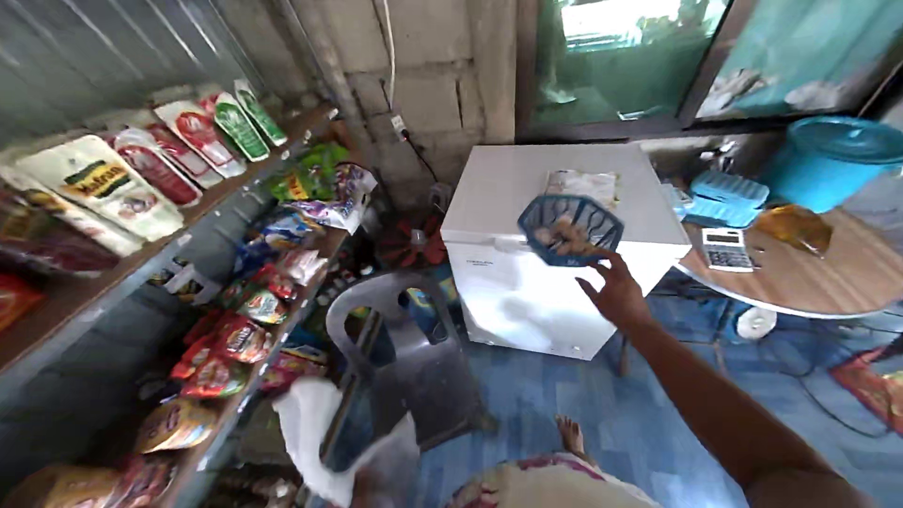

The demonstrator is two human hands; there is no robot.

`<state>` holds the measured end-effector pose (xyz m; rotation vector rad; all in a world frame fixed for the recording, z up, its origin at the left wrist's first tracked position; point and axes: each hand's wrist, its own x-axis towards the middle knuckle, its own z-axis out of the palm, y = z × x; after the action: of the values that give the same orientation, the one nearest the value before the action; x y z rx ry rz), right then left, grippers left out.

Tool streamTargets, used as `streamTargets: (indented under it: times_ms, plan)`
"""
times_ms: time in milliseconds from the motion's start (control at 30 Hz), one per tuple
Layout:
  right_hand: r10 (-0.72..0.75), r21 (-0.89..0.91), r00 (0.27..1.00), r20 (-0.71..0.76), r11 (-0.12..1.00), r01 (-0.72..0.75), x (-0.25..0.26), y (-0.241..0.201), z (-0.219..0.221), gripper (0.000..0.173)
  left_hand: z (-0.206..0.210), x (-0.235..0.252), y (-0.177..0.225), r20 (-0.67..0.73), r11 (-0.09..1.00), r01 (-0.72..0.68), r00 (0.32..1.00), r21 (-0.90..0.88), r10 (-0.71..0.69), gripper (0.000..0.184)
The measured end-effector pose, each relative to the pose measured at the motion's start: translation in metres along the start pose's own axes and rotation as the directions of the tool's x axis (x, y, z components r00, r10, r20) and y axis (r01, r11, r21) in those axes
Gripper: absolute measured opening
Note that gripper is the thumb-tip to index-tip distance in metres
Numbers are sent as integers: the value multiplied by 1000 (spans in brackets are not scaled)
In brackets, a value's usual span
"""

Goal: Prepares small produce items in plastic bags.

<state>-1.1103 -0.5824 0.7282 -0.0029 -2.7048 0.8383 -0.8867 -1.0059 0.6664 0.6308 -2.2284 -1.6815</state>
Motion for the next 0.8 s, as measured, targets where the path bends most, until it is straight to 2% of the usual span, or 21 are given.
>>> streamTargets:
  times_ms: [67,133,200,267,300,367,433,467,500,533,567,600,633,667,733,767,800]
  plan:
    - [-59,-39,996,-75,998,56,47,38,-12,38,49,29,56,18,998,-69,997,0,69,37]
    - [-108,-38,991,-74,994,105,93,77,-15,40,102,54,115,65,991,-128,990,38,125,39]
    - [-117,-41,990,82,992,121,137,114,-14,46,160,76,167,92,992,-122,988,19,120,38]
    - [-120,-87,954,274,985,149,173,142,-21,52,218,91,216,117,997,-40,992,-61,47,38]
    - [-107,-113,943,317,982,150,176,148,-27,51,245,98,231,134,993,-22,990,-112,38,39]
    - [-120,-72,957,266,987,144,158,150,-39,49,300,109,253,178,968,2,983,-250,44,42]
    - [-215,198,954,210,965,174,137,147,-48,55,357,115,278,243,921,46,968,-387,54,41]
    - [-267,416,932,246,897,147,130,146,-50,68,384,115,290,287,890,94,957,-447,43,41]
    - [-305,633,903,301,772,50,127,145,-51,89,410,115,300,342,856,153,939,-494,29,41]
    - [-314,795,894,319,602,-72,127,145,-47,112,436,115,307,399,826,209,917,-524,22,42]
    - [-269,894,910,314,406,-188,131,143,-45,128,460,116,311,456,797,255,889,-548,29,44]
    - [-198,943,933,302,203,-263,138,142,-46,132,483,118,313,507,775,283,860,-566,56,46]
    - [-127,957,948,291,51,-286,145,140,-53,128,502,119,315,545,769,297,835,-566,79,47]
    - [-64,957,957,283,-46,-286,153,141,-61,116,519,120,317,576,772,304,812,-558,96,49]
    - [28,956,958,287,-70,-284,168,149,-78,74,544,124,317,632,789,315,766,-528,118,52]
    - [62,956,954,293,-44,-291,175,155,-84,59,552,128,318,653,808,310,748,-502,119,52]
    - [98,954,949,300,-17,-299,183,160,-91,52,559,132,320,675,830,301,729,-469,116,53]
